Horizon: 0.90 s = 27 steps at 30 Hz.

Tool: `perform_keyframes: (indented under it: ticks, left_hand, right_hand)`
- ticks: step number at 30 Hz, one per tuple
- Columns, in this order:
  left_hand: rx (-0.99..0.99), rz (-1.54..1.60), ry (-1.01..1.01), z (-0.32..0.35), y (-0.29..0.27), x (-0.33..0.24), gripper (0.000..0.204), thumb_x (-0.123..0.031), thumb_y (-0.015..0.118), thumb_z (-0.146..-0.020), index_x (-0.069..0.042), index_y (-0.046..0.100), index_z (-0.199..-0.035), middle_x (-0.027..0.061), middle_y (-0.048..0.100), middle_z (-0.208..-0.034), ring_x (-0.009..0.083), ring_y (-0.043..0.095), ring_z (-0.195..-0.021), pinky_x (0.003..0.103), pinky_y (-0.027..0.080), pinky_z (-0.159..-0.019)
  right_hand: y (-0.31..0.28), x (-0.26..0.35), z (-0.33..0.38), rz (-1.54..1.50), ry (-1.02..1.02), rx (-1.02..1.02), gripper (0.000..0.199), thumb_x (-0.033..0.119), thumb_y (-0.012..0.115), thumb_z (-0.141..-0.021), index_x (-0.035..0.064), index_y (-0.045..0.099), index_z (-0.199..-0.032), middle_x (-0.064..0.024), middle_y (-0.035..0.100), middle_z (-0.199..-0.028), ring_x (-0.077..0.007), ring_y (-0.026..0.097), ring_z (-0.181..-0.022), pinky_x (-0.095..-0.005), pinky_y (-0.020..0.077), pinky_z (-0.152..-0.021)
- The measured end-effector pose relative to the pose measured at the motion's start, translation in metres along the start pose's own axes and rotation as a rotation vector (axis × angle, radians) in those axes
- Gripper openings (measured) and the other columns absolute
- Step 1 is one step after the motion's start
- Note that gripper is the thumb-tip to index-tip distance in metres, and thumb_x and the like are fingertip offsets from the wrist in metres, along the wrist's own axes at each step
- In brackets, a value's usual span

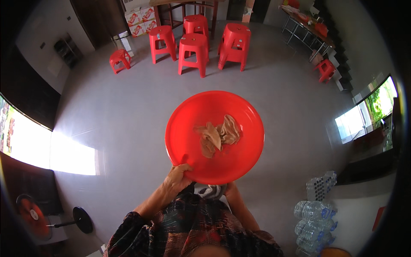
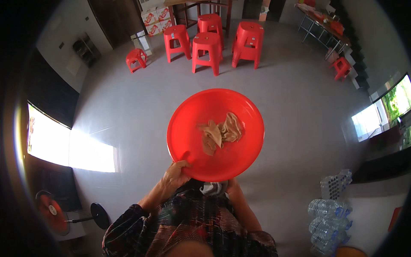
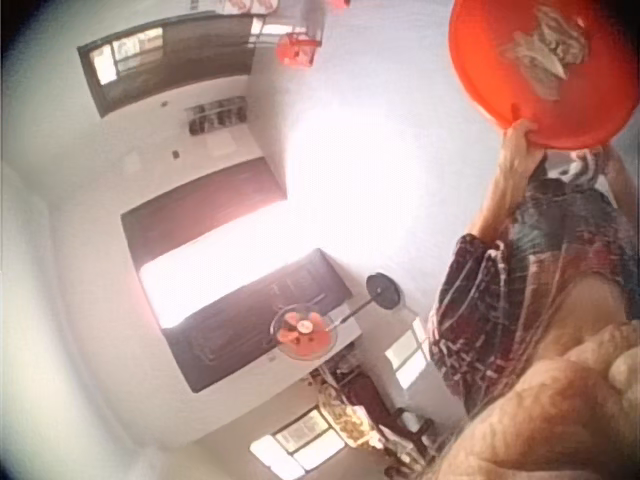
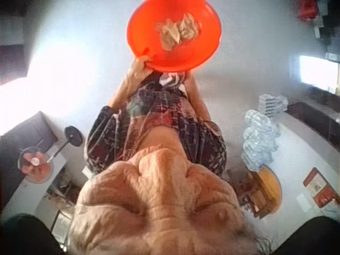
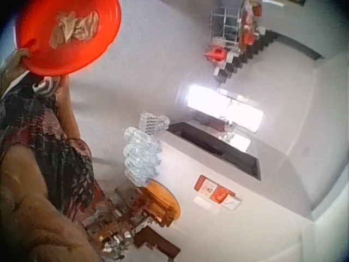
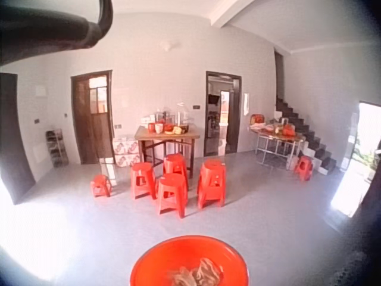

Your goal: The person wipes a red plastic basin and places it on a table. They then sit on the floor and wipe several red plastic stools with a gray cloth, cleaning the top, sides, and legs of each stool individually.

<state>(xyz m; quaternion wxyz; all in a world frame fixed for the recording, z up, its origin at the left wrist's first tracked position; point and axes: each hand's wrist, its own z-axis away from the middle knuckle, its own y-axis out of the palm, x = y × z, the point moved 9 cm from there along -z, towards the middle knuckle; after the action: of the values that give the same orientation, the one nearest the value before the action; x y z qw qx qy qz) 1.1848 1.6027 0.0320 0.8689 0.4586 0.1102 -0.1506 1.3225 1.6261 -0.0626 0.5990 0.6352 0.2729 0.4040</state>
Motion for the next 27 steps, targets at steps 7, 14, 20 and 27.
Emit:
perform_keyframes:
  ticks: [7, 14, 20, 27]
  left_hand:
    - [0.005, -0.201, -0.023, -0.130, 0.041, -0.056, 0.060, 0.015, 0.042, -0.075, -0.008, 0.036, -0.130, 0.0162, 0.043, -0.128, 0.0361, 0.050, -0.114, 0.052, 0.051, -0.086]
    - [-0.006, -0.260, -0.117, -0.264, 0.112, -0.074, 0.059, 0.014, 0.045, -0.075, -0.011, 0.039, -0.128, 0.0149, 0.045, -0.127, 0.0368, 0.051, -0.112, 0.054, 0.052, -0.084]
    - [0.127, -0.242, -0.222, -0.372, 0.204, -0.043, 0.060, 0.014, 0.043, -0.076, -0.011, 0.036, -0.130, 0.0155, 0.042, -0.130, 0.0366, 0.047, -0.117, 0.054, 0.048, -0.091]
    - [0.133, -0.177, -0.183, -0.477, 0.309, -0.018, 0.060, 0.014, 0.042, -0.075, -0.008, 0.036, -0.130, 0.0164, 0.043, -0.129, 0.0366, 0.048, -0.117, 0.053, 0.048, -0.091]
  right_hand:
    - [-0.095, 0.194, 0.040, -0.013, -0.554, -0.684, 0.033, 0.029, 0.039, -0.093, 0.0016, 0.052, -0.106, -0.0075, 0.059, -0.084, -0.0223, 0.053, -0.069, -0.0373, 0.0438, -0.066]
    - [-0.061, 0.267, 0.083, 1.644, -0.791, -1.148, 0.014, 0.016, 0.053, -0.082, 0.0018, 0.053, -0.083, -0.0069, 0.059, -0.072, -0.0224, 0.056, -0.076, -0.0345, 0.0448, -0.071]
    - [-0.199, 0.334, 0.107, 0.557, -0.732, -1.276, 0.026, 0.016, 0.048, -0.087, 0.0038, 0.054, -0.109, -0.0141, 0.061, -0.094, -0.0284, 0.059, -0.087, -0.0443, 0.0495, -0.069]
    - [-0.139, 0.585, -0.090, 0.137, -0.785, -0.795, 0.038, 0.015, 0.040, -0.092, 0.0062, 0.043, -0.129, -0.0145, 0.056, -0.117, -0.0286, 0.055, -0.107, -0.0401, 0.0487, -0.085]
